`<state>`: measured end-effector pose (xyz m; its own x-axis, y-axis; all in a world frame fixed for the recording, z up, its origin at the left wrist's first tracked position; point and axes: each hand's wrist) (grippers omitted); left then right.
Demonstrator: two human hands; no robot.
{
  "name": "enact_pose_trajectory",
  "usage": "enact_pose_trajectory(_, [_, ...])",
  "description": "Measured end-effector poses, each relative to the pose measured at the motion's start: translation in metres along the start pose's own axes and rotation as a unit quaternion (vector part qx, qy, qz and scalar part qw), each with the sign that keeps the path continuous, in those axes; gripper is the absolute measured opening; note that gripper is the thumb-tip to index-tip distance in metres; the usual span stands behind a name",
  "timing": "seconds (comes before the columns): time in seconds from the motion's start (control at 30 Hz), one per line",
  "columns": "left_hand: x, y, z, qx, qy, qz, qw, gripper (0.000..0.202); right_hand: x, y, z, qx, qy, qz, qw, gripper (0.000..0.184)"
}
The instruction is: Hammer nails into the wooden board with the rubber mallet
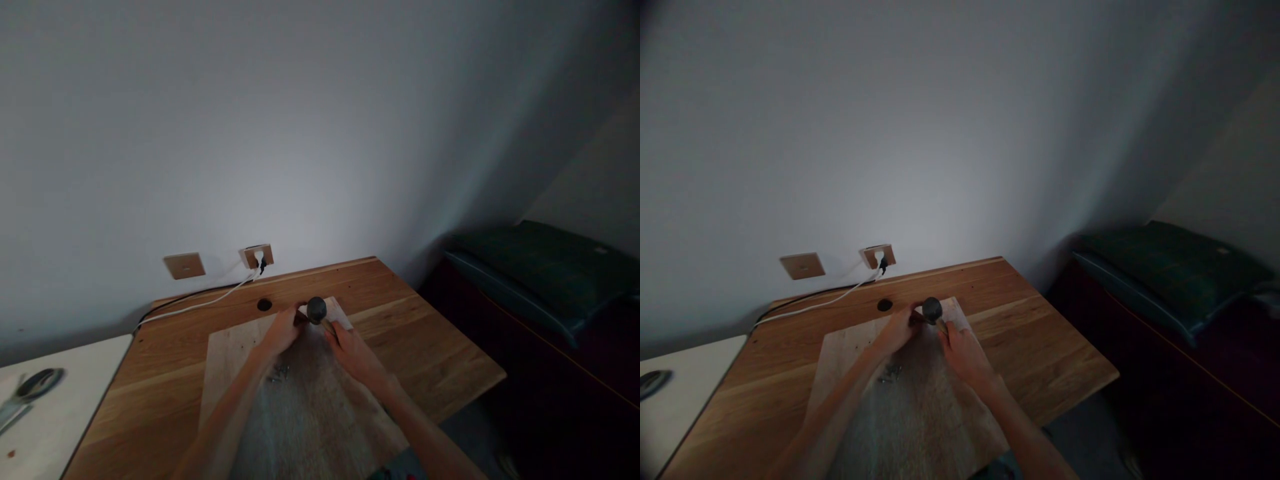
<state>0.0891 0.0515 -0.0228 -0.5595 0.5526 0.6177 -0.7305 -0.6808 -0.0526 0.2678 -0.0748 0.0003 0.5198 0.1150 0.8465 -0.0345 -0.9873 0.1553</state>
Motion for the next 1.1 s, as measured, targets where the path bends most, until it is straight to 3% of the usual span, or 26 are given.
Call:
enact_pose_trajectory(0.07, [0.016, 0.014, 0.000, -0.001, -0.048, -0.027, 0.998, 0.049, 0.000, 0.004, 0.003, 0.001, -0.008, -0.001, 1.000, 0.030])
enact_pose_trajectory(0.2, [0.049, 0.062, -0.001, 0.040, -0.191, -0.060, 0.979, 0.021, -0.003, 0.023, 0.019, 0.003, -0.037, -0.002, 0.999, 0.034])
enact_pose_trajectory(0.37, [0.055, 0.099, 0.002, 0.093, -0.225, -0.104, 0.964, 0.017, -0.015, 0.049, 0.039, -0.001, -0.054, -0.004, 0.999, 0.037])
enact_pose_trajectory(0.6, [0.045, 0.083, 0.004, 0.057, -0.203, -0.118, 0.970, 0.019, -0.028, 0.050, 0.047, -0.014, -0.054, 0.009, 0.998, 0.039])
enact_pose_trajectory(0.8, [0.033, 0.048, 0.000, 0.024, -0.171, -0.073, 0.982, 0.024, -0.029, 0.050, 0.050, -0.013, -0.053, 0.013, 0.998, 0.035])
enact_pose_trajectory(0.93, [0.024, 0.028, 0.003, -0.003, -0.164, -0.078, 0.983, 0.023, -0.031, 0.049, 0.051, -0.014, -0.050, 0.013, 0.999, 0.037])
enact_pose_trajectory(1.1, [0.020, 0.024, 0.002, -0.016, -0.168, -0.069, 0.983, 0.024, -0.030, 0.050, 0.051, -0.006, -0.056, 0.012, 0.998, 0.039])
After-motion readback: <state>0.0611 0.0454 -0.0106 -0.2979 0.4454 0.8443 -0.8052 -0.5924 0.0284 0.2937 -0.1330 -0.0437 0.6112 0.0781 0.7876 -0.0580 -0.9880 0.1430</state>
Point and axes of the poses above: each hand's wrist, its own y-axis away from the middle knuckle, its own x-axis out of the back of the hand, z = x × y, and after that the axes turned 11 degrees about -z, right-handed
